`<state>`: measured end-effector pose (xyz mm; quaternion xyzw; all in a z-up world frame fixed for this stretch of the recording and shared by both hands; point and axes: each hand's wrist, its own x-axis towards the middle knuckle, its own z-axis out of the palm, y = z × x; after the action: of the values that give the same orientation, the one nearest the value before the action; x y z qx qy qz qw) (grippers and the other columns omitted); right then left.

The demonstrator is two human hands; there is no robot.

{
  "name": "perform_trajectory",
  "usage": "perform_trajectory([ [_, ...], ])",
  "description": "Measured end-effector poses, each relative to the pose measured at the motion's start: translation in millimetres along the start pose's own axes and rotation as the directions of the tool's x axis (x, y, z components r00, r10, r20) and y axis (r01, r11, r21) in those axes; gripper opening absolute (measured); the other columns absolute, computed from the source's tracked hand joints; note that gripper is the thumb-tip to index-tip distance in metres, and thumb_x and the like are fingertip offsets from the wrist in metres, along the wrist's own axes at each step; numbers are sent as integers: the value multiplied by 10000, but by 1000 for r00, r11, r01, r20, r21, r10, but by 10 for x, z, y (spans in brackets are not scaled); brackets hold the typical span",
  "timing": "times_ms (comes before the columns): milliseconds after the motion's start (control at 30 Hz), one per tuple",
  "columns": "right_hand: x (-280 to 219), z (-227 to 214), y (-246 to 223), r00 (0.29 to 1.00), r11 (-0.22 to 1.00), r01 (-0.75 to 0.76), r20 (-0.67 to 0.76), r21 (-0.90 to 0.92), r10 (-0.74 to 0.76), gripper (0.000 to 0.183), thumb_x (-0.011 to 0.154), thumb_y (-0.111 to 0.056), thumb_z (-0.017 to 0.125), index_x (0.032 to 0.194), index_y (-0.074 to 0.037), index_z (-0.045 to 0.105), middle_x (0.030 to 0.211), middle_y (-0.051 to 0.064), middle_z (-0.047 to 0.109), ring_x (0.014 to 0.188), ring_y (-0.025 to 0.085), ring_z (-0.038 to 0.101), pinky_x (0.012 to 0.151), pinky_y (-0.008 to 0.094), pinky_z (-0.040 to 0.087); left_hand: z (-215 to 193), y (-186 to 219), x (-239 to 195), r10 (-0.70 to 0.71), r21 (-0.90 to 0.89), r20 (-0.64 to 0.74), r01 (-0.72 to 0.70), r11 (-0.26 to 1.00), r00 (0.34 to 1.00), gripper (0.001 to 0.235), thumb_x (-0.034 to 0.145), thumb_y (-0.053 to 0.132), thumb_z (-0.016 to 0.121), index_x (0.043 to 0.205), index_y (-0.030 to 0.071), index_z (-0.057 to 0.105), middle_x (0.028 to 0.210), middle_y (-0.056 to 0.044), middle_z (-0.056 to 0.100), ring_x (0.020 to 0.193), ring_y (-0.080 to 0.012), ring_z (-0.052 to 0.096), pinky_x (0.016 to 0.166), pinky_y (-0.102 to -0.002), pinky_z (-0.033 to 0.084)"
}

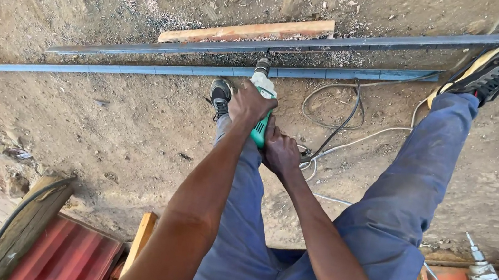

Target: Drilling holes into a metal square tube using a power drill

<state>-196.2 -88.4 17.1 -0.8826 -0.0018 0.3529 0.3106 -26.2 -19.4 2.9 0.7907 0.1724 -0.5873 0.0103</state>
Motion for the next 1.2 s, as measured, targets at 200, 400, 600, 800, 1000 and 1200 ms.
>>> perform_trajectory([
  [200,-10,-248,75,992,1000,-11,130,19,8,953,790,-378,654,1532,123,328,1040,181,664,785,476,737,676,598,599,50,80,-8,-33,-1,-18,33,999,999,812,721,543,749,1275,-4,516,1116,-245,725,1116,-443,703,894,-523,583],
  [400,9,-220,26,997,999,-8,80,-36,11,847,817,-250,576,1534,133,337,1041,175,649,771,454,743,646,563,608,-187,153,-211,-63,-36,39,65,997,997,816,715,558,714,1283,8,512,1197,-232,718,1163,-445,682,964,-523,562],
  [600,-48,-189,71,997,998,18,73,-52,-14,916,804,-302,589,1567,113,294,997,167,643,754,435,746,616,561,608,-137,126,-143,-87,-74,62,91,993,994,846,685,598,721,1273,30,503,1191,-222,721,1165,-434,683,951,-541,563],
  [800,8,-254,27,998,999,5,58,-43,-2,912,787,-311,589,1551,111,324,978,158,653,732,419,743,599,549,603,-245,170,-191,-89,-72,80,95,993,993,826,703,588,704,1282,33,507,1199,-233,718,1186,-432,674,982,-525,556],
  [1000,52,-408,-18,997,999,2,78,-40,1,912,795,-332,613,1540,115,335,993,175,660,747,431,745,610,562,604,-257,169,-142,-95,-57,90,100,993,991,837,687,595,701,1287,43,511,1202,-223,720,1181,-426,679,984,-528,554],
  [1200,126,-504,-19,986,1000,-14,167,-24,18,928,789,-328,619,1545,115,313,1025,168,636,768,441,743,639,572,608,-280,145,-94,-93,-91,107,102,991,990,834,695,552,727,1301,22,510,1202,-235,717,1177,-440,677,965,-528,556],
])
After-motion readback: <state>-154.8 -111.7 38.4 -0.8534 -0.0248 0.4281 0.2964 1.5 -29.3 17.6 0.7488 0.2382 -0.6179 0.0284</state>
